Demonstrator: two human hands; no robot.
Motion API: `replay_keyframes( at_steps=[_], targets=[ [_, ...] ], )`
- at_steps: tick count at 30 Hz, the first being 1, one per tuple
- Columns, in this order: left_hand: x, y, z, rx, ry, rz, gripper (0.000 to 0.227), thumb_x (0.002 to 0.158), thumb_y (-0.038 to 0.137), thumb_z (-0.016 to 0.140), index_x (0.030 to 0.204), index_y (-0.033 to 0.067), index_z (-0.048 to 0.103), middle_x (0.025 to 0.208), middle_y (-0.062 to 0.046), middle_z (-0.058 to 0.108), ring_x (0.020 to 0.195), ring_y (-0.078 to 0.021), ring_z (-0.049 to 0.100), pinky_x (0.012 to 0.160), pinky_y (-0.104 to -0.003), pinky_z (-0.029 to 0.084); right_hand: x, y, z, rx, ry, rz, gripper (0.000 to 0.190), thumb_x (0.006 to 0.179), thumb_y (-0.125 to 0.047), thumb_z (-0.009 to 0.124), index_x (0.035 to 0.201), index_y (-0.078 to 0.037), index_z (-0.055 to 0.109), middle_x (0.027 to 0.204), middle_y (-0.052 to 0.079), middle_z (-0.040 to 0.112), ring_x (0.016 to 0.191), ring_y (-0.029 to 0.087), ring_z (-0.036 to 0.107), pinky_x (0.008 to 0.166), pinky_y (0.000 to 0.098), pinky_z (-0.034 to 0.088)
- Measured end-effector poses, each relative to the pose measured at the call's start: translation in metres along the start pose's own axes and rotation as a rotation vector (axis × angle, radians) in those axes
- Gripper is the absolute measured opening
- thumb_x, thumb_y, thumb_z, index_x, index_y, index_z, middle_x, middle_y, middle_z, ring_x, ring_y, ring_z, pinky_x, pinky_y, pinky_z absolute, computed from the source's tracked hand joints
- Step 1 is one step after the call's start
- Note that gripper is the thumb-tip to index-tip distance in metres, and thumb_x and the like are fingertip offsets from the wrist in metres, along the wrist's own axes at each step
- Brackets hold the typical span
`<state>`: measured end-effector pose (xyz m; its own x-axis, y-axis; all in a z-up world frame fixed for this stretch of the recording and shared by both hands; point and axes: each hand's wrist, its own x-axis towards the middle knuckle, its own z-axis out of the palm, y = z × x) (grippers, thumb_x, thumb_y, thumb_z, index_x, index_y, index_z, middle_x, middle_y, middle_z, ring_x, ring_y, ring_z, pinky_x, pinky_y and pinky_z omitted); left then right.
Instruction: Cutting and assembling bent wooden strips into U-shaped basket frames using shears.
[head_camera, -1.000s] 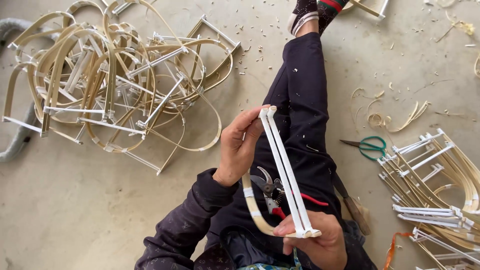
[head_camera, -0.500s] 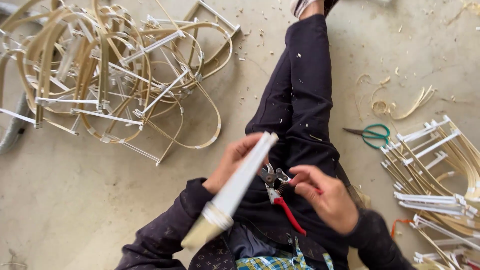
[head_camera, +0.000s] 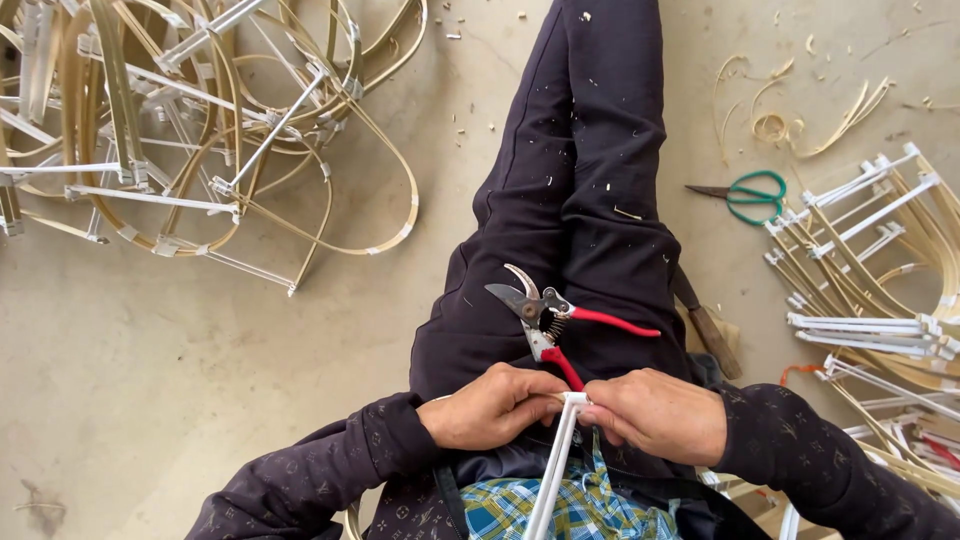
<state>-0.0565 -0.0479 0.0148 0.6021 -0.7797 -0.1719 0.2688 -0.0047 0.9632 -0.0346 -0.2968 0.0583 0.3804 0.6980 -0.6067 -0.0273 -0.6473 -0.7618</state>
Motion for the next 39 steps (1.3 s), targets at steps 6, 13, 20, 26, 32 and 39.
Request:
replay_keyframes(
  at_steps=[6, 13, 20, 26, 32, 39],
  targets=[
    [-0.003, -0.003, 0.007, 0.055, 0.005, 0.061, 0.017, 0.102, 0.002, 0.057, 0.116, -0.0003, 0.067, 0.09, -0.013, 0.071, 0.079, -0.022, 0.072, 0.073, -0.032, 0.057, 0.0, 0.011, 0.015, 0.074, -0.008, -0.058, 0.023, 0.101, -0.023, 0.053, 0.088, -0.006, 0.061, 0.06, 0.004, 0.067, 0.058, 0.025, 0.071, 0.055, 0.0388, 0.053],
    [-0.007, -0.006, 0.013, 0.116, -0.05, 0.054, 0.011, 0.1, 0.002, 0.06, 0.108, -0.0006, 0.065, 0.083, -0.015, 0.069, 0.074, -0.0276, 0.071, 0.067, -0.035, 0.055, 0.001, 0.012, 0.021, 0.16, -0.08, -0.106, 0.02, 0.103, -0.019, 0.051, 0.092, -0.007, 0.062, 0.057, 0.003, 0.066, 0.057, 0.024, 0.07, 0.056, 0.0379, 0.052],
    [-0.001, -0.008, 0.005, 0.094, -0.042, 0.074, 0.014, 0.1, 0.001, 0.058, 0.112, -0.0009, 0.066, 0.087, -0.013, 0.07, 0.079, -0.0232, 0.071, 0.071, -0.033, 0.056, 0.01, 0.016, 0.005, 0.223, -0.139, -0.061, 0.022, 0.103, -0.022, 0.054, 0.095, -0.006, 0.067, 0.057, 0.003, 0.065, 0.053, 0.021, 0.068, 0.056, 0.0328, 0.052],
    [0.002, 0.013, -0.023, -0.066, 0.334, 0.026, 0.028, 0.106, 0.005, 0.052, 0.132, 0.001, 0.061, 0.098, -0.003, 0.072, 0.088, -0.0085, 0.064, 0.078, -0.026, 0.056, 0.025, 0.012, -0.016, 0.441, 0.182, 0.011, 0.029, 0.096, -0.028, 0.064, 0.113, -0.005, 0.071, 0.077, 0.012, 0.068, 0.067, 0.02, 0.063, 0.062, 0.0309, 0.054],
    [0.003, -0.002, -0.027, -0.309, 0.418, 0.127, 0.036, 0.11, 0.009, 0.049, 0.144, 0.0022, 0.056, 0.107, -0.003, 0.069, 0.102, -0.009, 0.065, 0.093, -0.025, 0.054, 0.059, 0.022, 0.038, -0.74, 0.693, -0.096, 0.111, 0.059, -0.048, 0.084, 0.143, 0.008, 0.037, 0.127, 0.025, 0.056, 0.114, 0.036, 0.052, 0.095, 0.0463, 0.037],
    [-0.004, -0.01, -0.03, -0.401, 0.448, 0.073, 0.033, 0.107, 0.008, 0.054, 0.139, -0.0007, 0.06, 0.107, -0.002, 0.071, 0.097, -0.0067, 0.064, 0.087, -0.023, 0.053, 0.045, 0.045, 0.022, -0.254, 0.668, -0.012, 0.11, 0.061, -0.013, 0.079, 0.157, 0.0, 0.026, 0.134, 0.02, 0.052, 0.122, 0.034, 0.052, 0.102, 0.0456, 0.037]
  ],
)
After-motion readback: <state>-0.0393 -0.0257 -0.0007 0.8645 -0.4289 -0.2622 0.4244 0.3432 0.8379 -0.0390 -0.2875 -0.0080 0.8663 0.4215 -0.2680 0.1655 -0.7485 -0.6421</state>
